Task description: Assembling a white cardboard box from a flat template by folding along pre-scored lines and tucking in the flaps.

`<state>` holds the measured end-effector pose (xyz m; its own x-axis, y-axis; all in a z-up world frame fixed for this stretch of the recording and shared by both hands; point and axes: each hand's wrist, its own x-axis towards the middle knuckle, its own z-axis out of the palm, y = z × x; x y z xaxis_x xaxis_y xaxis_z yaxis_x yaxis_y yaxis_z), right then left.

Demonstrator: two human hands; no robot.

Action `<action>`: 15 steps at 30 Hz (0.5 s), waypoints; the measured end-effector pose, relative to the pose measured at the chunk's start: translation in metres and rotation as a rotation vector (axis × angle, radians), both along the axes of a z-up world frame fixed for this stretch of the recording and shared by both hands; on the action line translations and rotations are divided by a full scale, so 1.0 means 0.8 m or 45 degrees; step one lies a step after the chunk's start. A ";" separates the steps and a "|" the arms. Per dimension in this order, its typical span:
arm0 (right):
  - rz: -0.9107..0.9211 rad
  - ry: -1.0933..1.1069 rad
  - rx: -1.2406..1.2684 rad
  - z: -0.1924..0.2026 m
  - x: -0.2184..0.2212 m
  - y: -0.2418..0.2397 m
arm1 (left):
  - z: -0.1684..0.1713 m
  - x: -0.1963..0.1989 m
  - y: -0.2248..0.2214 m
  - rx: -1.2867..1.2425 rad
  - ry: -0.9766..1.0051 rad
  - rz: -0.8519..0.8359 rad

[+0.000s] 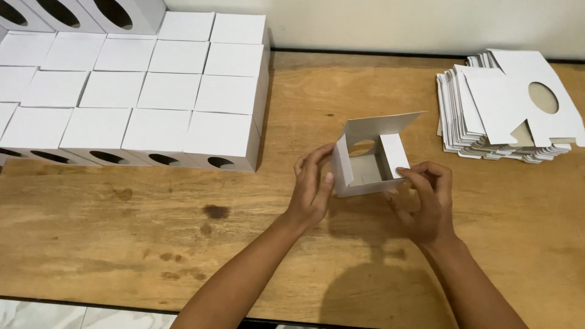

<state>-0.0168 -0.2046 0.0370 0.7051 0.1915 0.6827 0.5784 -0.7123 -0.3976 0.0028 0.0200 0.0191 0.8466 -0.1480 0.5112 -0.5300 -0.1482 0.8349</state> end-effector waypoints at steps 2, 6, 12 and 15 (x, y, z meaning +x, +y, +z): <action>0.013 0.010 0.007 -0.003 0.001 -0.001 | -0.012 0.003 0.001 0.027 0.019 0.014; 0.165 0.128 0.046 0.017 0.000 0.008 | -0.015 0.003 0.005 0.001 0.063 0.043; 0.227 0.244 -0.049 0.009 -0.002 0.008 | -0.005 0.005 0.003 -0.164 0.049 -0.186; 0.205 0.237 -0.059 0.019 -0.002 0.013 | -0.024 0.004 0.000 -0.241 0.222 -0.296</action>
